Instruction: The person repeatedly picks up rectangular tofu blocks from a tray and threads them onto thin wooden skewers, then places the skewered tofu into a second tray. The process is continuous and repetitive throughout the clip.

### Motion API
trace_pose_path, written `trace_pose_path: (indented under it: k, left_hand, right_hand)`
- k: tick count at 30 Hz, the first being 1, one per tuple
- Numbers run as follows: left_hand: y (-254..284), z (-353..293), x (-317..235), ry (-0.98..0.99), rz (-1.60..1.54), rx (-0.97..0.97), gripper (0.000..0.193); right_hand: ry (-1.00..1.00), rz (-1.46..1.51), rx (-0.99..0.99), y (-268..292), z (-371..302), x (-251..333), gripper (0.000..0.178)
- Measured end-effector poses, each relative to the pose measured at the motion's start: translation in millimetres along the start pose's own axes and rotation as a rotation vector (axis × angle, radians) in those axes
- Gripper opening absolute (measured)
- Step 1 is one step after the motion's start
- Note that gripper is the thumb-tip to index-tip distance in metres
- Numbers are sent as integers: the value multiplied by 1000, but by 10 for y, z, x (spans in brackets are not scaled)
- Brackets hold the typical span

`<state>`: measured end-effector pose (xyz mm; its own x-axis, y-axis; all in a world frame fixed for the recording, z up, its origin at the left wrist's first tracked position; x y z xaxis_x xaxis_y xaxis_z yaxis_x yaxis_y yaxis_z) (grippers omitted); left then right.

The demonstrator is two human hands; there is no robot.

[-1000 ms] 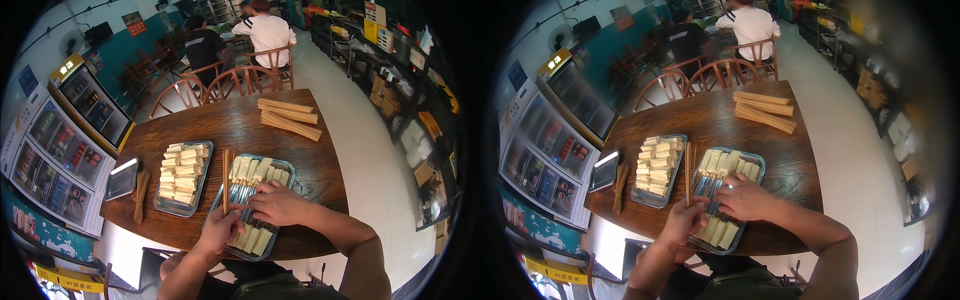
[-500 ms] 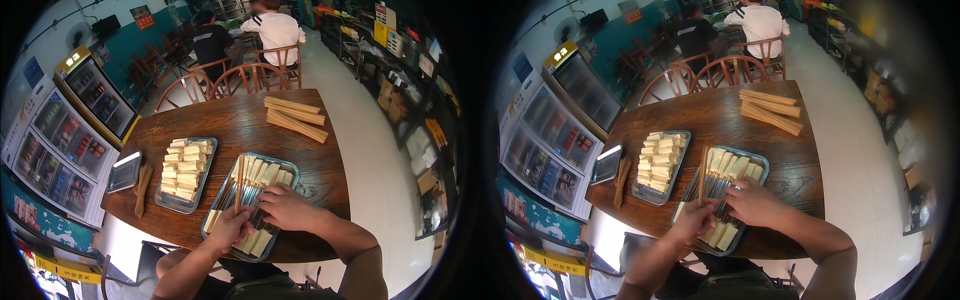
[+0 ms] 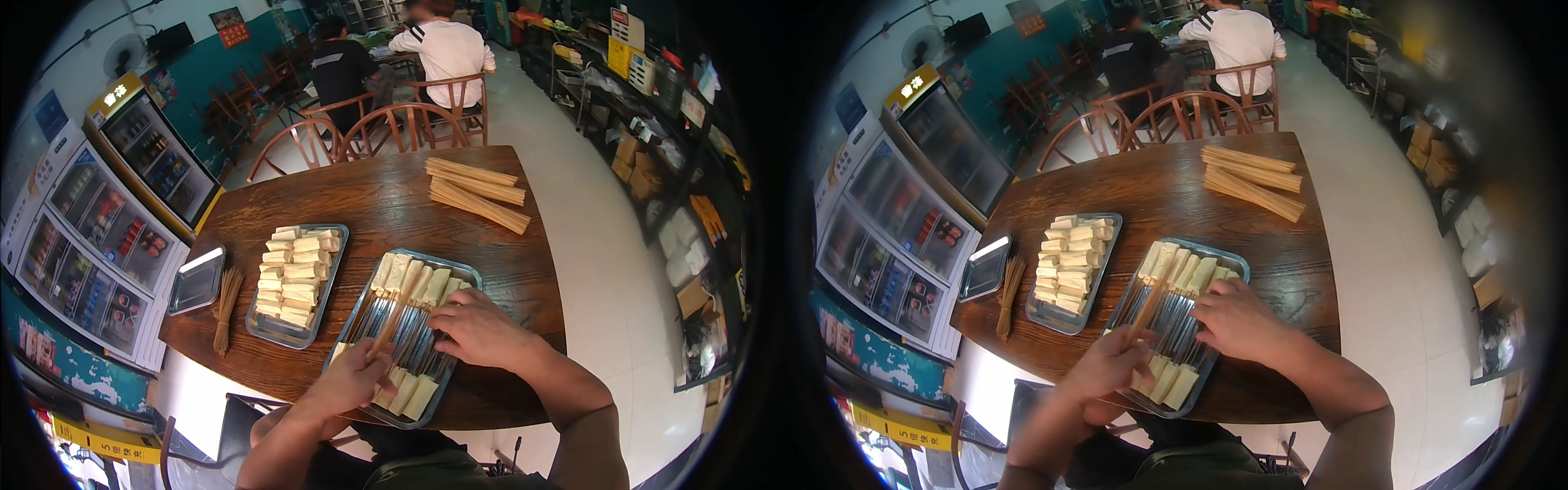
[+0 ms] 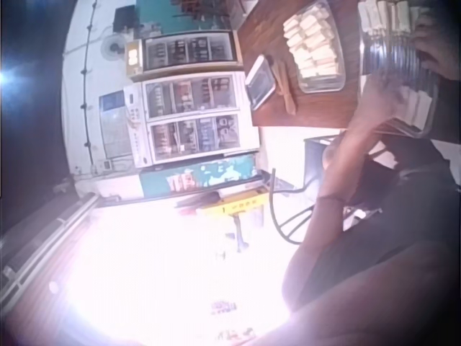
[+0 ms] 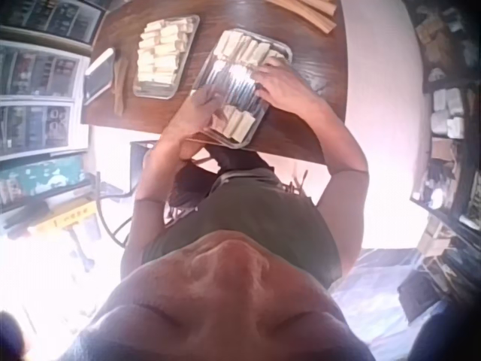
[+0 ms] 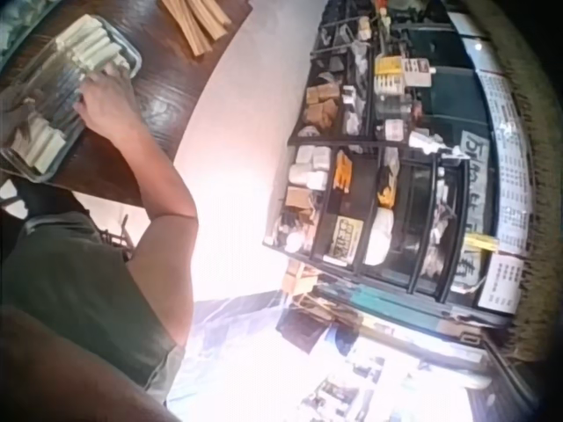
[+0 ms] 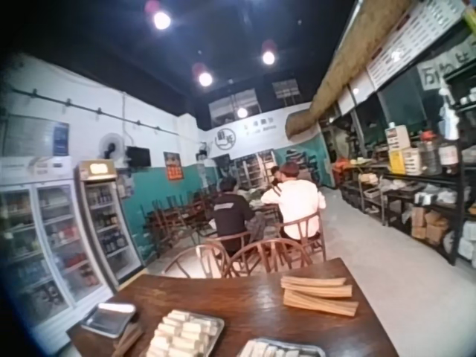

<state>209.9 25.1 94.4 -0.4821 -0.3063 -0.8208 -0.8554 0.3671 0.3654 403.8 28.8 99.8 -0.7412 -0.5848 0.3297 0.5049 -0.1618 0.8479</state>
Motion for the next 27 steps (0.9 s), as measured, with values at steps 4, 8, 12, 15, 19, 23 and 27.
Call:
trace_pose_path:
  k: [4, 8, 12, 15, 19, 23, 27]
  left_hand:
    - [409, -127, 27, -71, -70, -161, 31]
    - [996, -108, 270, -213, -314, -479, 26]
    - [1528, -8, 679, -596, -731, -870, 21]
    - [1629, 55, 989, -716, -771, -1038, 16]
    - [1590, 270, 1367, -609, -605, -1033, 19]
    - [1605, 323, 1489, -505, -650, -982, 21]
    - [1608, 261, 1447, -496, -753, -973, 20]
  right_hand:
    - [-53, 12, 1, 46, -15, -51, 35]
    - [-17, 16, -41, 38, 50, -16, 33]
    - [8, 47, -89, 37, 53, 31, 32]
    - [-65, 123, -123, 135, 152, 71, 29]
    - [20, 154, -187, 273, 554, 269, 24]
    - [200, 187, -158, -33, 1373, 500, 23]
    - [226, 156, -54, -607, 2299, 697, 24]
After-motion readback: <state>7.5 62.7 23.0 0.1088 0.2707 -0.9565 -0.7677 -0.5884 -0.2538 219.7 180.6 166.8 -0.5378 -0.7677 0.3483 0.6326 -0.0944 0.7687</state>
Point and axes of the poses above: each hand's wrist, its own z-axis towards the middle knuckle, its own y-axis out of the back of the hand, x = y × z, the point moved 7 cm from there along z, towards the middle knuckle, and after that the axes turned 13 degrees about -x, right-handed, at the moved point
